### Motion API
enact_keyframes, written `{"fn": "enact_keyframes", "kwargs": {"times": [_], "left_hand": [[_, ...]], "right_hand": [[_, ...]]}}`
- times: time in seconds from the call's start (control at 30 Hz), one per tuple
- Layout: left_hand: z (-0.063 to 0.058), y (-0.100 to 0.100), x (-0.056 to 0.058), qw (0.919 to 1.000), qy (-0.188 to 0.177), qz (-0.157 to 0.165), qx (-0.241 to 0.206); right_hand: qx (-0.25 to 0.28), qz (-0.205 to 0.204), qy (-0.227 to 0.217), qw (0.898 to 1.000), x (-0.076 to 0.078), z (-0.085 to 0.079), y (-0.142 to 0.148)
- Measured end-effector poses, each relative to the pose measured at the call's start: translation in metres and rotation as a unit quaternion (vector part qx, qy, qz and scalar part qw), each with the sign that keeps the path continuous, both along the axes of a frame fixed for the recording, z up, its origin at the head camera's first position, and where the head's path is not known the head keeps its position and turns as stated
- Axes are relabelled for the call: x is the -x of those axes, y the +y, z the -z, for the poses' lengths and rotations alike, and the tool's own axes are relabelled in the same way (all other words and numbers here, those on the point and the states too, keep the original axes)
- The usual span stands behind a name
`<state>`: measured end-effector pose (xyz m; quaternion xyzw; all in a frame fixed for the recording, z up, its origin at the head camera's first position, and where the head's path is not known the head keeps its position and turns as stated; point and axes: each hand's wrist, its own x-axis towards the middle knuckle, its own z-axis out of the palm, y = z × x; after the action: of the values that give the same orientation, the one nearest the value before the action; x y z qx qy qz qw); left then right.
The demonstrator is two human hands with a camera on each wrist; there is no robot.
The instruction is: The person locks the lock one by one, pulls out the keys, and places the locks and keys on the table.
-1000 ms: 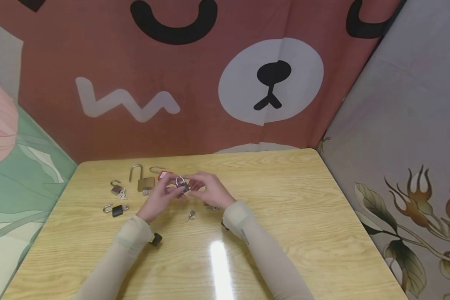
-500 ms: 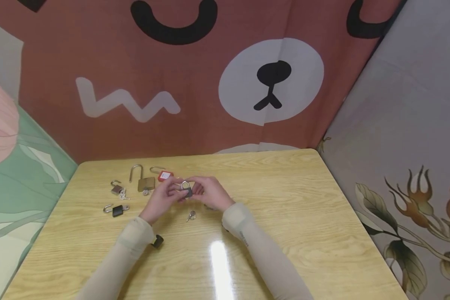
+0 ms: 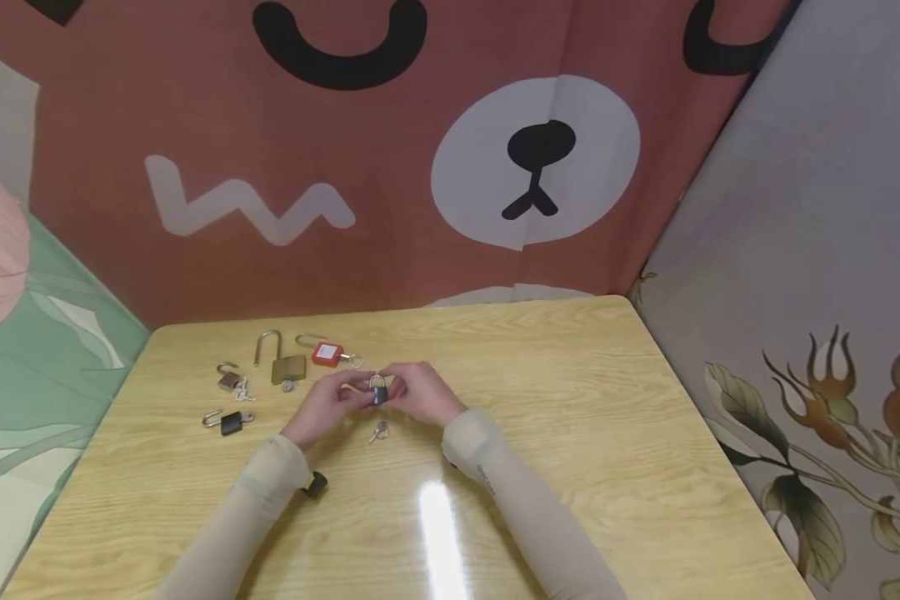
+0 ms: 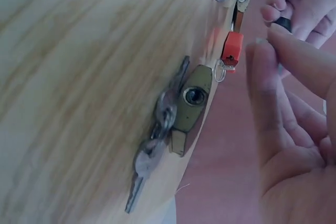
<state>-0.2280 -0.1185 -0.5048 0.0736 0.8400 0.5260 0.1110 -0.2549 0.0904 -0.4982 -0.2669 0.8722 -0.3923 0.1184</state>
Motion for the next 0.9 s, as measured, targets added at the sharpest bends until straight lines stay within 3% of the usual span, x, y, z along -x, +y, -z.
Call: {"fn": "enact_keyframes", "kwargs": {"times": [0.2,0.5,0.9], "left_hand": [[0.003,0.002,0.001,0.997,0.031,0.017,0.069],[0.012,0.004,0.001,0.9926,0.051,0.045,0.101],[0.014,0.006,0.002,0.9889,0.035,0.054,0.134]], "right_hand": [[-0.017,-0.012,-0.005,1.0,-0.001,0.001,-0.003],[-0.067,-0.004,0.009,0.998,-0.004,0.004,-0.007],[-0.096,0.006,0.02,0.995,-0.005,0.003,-0.013]]}}
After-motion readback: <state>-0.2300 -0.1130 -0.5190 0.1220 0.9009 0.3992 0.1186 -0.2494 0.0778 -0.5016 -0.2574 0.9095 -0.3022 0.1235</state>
